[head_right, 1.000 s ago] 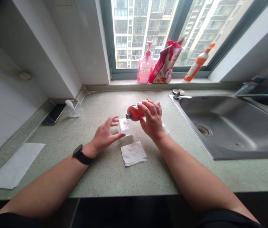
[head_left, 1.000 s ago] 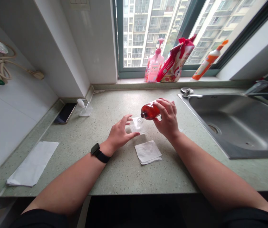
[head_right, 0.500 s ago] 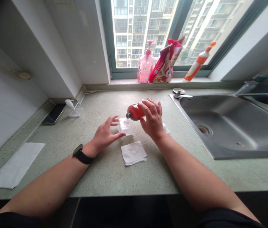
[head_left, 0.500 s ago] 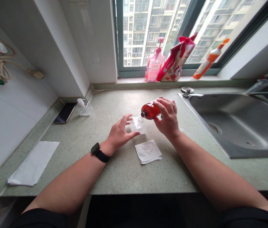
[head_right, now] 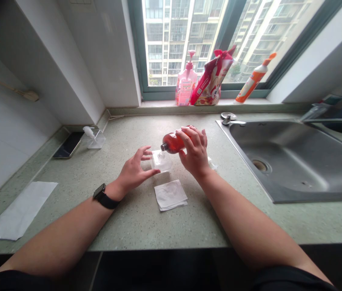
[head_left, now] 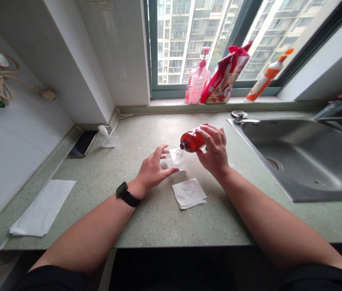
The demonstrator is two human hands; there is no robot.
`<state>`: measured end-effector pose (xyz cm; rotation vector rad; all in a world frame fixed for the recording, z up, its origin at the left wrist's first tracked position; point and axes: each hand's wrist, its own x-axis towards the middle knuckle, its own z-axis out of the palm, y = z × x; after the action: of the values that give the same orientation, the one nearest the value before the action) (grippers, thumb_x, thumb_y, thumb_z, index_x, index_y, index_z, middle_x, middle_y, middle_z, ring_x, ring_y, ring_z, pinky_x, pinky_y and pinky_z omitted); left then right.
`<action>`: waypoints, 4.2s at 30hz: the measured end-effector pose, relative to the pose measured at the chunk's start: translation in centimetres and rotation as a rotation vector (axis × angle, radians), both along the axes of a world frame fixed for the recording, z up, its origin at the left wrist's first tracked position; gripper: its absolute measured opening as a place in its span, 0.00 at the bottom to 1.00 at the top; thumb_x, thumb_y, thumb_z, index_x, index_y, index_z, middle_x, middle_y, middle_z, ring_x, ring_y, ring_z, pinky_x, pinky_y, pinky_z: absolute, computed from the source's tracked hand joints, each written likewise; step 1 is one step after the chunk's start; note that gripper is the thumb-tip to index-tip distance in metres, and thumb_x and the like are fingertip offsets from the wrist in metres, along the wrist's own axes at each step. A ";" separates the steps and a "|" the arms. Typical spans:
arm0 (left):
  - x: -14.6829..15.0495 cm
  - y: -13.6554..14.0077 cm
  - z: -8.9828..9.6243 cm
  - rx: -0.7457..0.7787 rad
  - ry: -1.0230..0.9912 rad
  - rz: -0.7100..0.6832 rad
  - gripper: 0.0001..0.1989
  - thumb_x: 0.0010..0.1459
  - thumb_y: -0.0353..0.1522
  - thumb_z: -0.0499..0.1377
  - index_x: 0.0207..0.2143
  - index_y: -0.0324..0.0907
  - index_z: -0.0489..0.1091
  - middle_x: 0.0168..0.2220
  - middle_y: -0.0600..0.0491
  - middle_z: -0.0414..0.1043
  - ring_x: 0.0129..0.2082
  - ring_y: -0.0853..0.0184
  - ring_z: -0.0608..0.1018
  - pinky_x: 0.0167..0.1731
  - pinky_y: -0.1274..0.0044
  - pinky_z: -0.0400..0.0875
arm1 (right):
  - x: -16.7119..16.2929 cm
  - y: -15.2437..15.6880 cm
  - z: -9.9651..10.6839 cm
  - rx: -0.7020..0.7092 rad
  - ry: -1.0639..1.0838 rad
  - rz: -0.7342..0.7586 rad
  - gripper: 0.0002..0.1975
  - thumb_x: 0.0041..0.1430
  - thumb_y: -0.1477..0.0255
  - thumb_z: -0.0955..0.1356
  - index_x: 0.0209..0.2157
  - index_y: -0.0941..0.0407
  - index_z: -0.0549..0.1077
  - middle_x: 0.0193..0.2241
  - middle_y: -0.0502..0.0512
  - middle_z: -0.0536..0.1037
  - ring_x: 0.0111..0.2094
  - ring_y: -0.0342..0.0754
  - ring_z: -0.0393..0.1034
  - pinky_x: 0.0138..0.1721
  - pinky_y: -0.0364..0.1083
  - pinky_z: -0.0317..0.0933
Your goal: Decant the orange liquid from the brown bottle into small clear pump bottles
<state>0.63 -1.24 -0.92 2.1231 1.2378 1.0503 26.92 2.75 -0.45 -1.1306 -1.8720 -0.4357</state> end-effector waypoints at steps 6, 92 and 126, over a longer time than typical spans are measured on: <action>0.0 0.0 0.0 -0.006 -0.001 -0.011 0.45 0.56 0.47 0.76 0.68 0.49 0.58 0.59 0.44 0.79 0.53 0.54 0.86 0.55 0.59 0.83 | 0.0 0.0 0.0 0.009 0.001 0.004 0.35 0.61 0.79 0.70 0.67 0.42 0.65 0.62 0.57 0.75 0.69 0.64 0.66 0.75 0.71 0.49; 0.0 0.1 0.0 -0.008 -0.005 -0.004 0.46 0.55 0.46 0.77 0.68 0.47 0.58 0.59 0.42 0.79 0.53 0.51 0.86 0.54 0.56 0.83 | 0.1 0.2 0.0 0.034 -0.021 -0.005 0.36 0.61 0.79 0.71 0.67 0.42 0.65 0.62 0.56 0.75 0.69 0.63 0.66 0.75 0.71 0.49; 0.0 0.0 0.1 0.010 0.009 -0.001 0.46 0.56 0.48 0.76 0.69 0.47 0.57 0.58 0.42 0.79 0.53 0.51 0.86 0.54 0.57 0.83 | 0.2 0.1 0.1 0.017 -0.037 -0.021 0.38 0.58 0.80 0.70 0.67 0.42 0.64 0.63 0.56 0.74 0.70 0.63 0.65 0.75 0.72 0.48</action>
<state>0.60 -1.21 -0.84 2.1378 1.2382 1.0492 27.10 2.86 -0.30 -1.1396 -1.8867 -0.4866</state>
